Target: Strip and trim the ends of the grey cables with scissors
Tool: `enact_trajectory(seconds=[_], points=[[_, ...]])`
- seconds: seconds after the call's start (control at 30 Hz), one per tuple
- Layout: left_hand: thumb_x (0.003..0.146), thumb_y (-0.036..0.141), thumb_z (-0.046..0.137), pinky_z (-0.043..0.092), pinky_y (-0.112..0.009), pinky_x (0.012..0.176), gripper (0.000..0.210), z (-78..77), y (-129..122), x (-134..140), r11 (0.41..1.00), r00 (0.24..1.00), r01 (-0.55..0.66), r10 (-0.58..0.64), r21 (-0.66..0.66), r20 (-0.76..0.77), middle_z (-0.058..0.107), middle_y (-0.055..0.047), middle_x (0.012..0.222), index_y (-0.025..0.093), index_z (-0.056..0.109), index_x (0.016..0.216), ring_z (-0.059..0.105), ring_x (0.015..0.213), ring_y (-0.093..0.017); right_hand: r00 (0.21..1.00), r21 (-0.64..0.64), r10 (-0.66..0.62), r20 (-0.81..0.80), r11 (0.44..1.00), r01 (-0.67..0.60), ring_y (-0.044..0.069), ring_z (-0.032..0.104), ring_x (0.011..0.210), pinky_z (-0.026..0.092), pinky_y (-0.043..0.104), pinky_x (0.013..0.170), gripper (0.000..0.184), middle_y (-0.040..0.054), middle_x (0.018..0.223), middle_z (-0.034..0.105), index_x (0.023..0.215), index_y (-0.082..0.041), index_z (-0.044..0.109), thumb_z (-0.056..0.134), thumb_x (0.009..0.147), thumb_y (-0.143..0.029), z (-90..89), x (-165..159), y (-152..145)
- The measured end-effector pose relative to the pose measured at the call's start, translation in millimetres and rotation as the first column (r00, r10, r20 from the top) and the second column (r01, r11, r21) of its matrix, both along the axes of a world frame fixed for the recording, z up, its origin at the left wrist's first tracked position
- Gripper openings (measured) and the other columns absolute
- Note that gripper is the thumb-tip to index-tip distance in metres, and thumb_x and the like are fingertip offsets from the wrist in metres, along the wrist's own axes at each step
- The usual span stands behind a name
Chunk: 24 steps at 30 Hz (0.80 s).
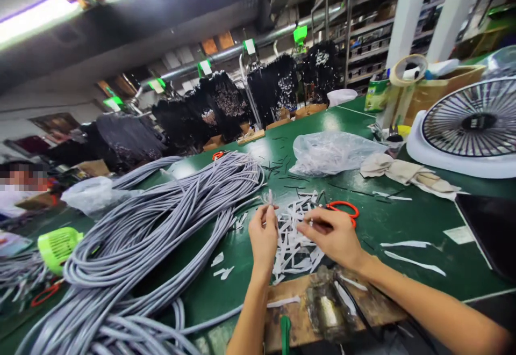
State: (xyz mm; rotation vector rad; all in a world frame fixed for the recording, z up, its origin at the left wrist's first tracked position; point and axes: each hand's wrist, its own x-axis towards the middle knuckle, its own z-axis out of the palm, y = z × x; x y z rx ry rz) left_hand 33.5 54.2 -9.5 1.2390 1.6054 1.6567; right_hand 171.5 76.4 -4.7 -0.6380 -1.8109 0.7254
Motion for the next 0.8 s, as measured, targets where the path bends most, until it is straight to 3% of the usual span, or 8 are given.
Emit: enact_trajectory(seconds=[0.07, 0.17, 0.27, 0.53, 0.67, 0.8], points=[[0.08, 0.033, 0.049, 0.028, -0.016, 0.042, 0.02, 1.4, -4, 8, 0.996, 0.995, 0.082, -0.083, 0.022, 0.048, 0.043, 0.006, 0.054, 0.015, 0.057, 0.082, 0.035, 0.043, -0.006, 0.996, -0.169, -0.093, -0.007, 0.981, 0.091, 0.007, 0.026, 0.044, 0.023, 0.02, 0.042, 0.029, -0.0076, 0.049, 0.029, 0.086, -0.015, 0.058, 0.063, 0.069, -0.038, -3.1, -1, 9], [0.075, 0.032, 0.056, 0.032, -0.016, 0.044, 0.019, 2.5, -11, 23, 0.988, 0.988, 0.151, -0.152, 0.042, 0.013, 0.046, 0.005, 0.053, 0.013, 0.056, 0.076, 0.039, 0.046, -0.006, 0.999, -0.249, -0.045, 0.0, 0.968, 0.044, 0.007, 0.025, 0.044, 0.021, 0.019, 0.041, 0.033, -0.0077, 0.049, 0.027, 0.092, -0.014, 0.061, 0.063, 0.068, -0.037, -4.7, -1, 16], [0.073, 0.033, 0.059, 0.032, -0.016, 0.044, 0.021, 1.2, -13, 28, 0.986, 0.985, 0.166, -0.167, 0.03, 0.033, 0.044, 0.005, 0.05, 0.013, 0.054, 0.072, 0.039, 0.045, -0.006, 1.0, -0.253, -0.024, -0.017, 0.967, 0.019, 0.007, 0.026, 0.044, 0.021, 0.02, 0.041, 0.022, -0.0057, 0.047, 0.032, 0.082, -0.014, 0.066, 0.055, 0.075, -0.031, -3.1, -1, 15], [0.073, 0.038, 0.06, 0.022, -0.013, 0.036, 0.025, -1.7, -11, 27, 0.982, 0.965, 0.19, -0.188, 0.007, 0.185, 0.038, 0.008, 0.048, 0.014, 0.052, 0.078, 0.031, 0.038, -0.003, 0.992, -0.312, 0.012, -0.129, 0.949, -0.052, 0.007, 0.033, 0.047, 0.027, 0.02, 0.043, 0.022, -0.0029, 0.051, 0.042, 0.075, -0.012, 0.065, 0.052, 0.076, -0.03, -2.7, -1, 14], [0.072, 0.037, 0.061, 0.022, -0.013, 0.036, 0.029, -3.1, -11, 30, 0.991, 0.957, 0.132, -0.132, 0.02, 0.257, 0.039, 0.007, 0.048, 0.013, 0.058, 0.088, 0.03, 0.038, -0.003, 0.993, -0.283, 0.024, -0.115, 0.957, -0.056, 0.007, 0.03, 0.045, 0.025, 0.019, 0.042, 0.022, -0.0044, 0.049, 0.038, 0.076, -0.012, 0.064, 0.052, 0.076, -0.03, -0.9, 1, 11], [0.07, 0.033, 0.063, 0.027, -0.015, 0.036, 0.026, -5.6, -12, 30, 0.992, 0.948, 0.091, -0.115, 0.092, 0.297, 0.046, 0.004, 0.052, 0.012, 0.065, 0.085, 0.034, 0.04, -0.003, 0.997, -0.253, 0.041, -0.067, 0.966, -0.057, 0.006, 0.028, 0.043, 0.022, 0.019, 0.041, 0.014, -0.0063, 0.046, 0.033, 0.068, -0.013, 0.06, 0.052, 0.074, -0.023, 2.2, 2, 9]])
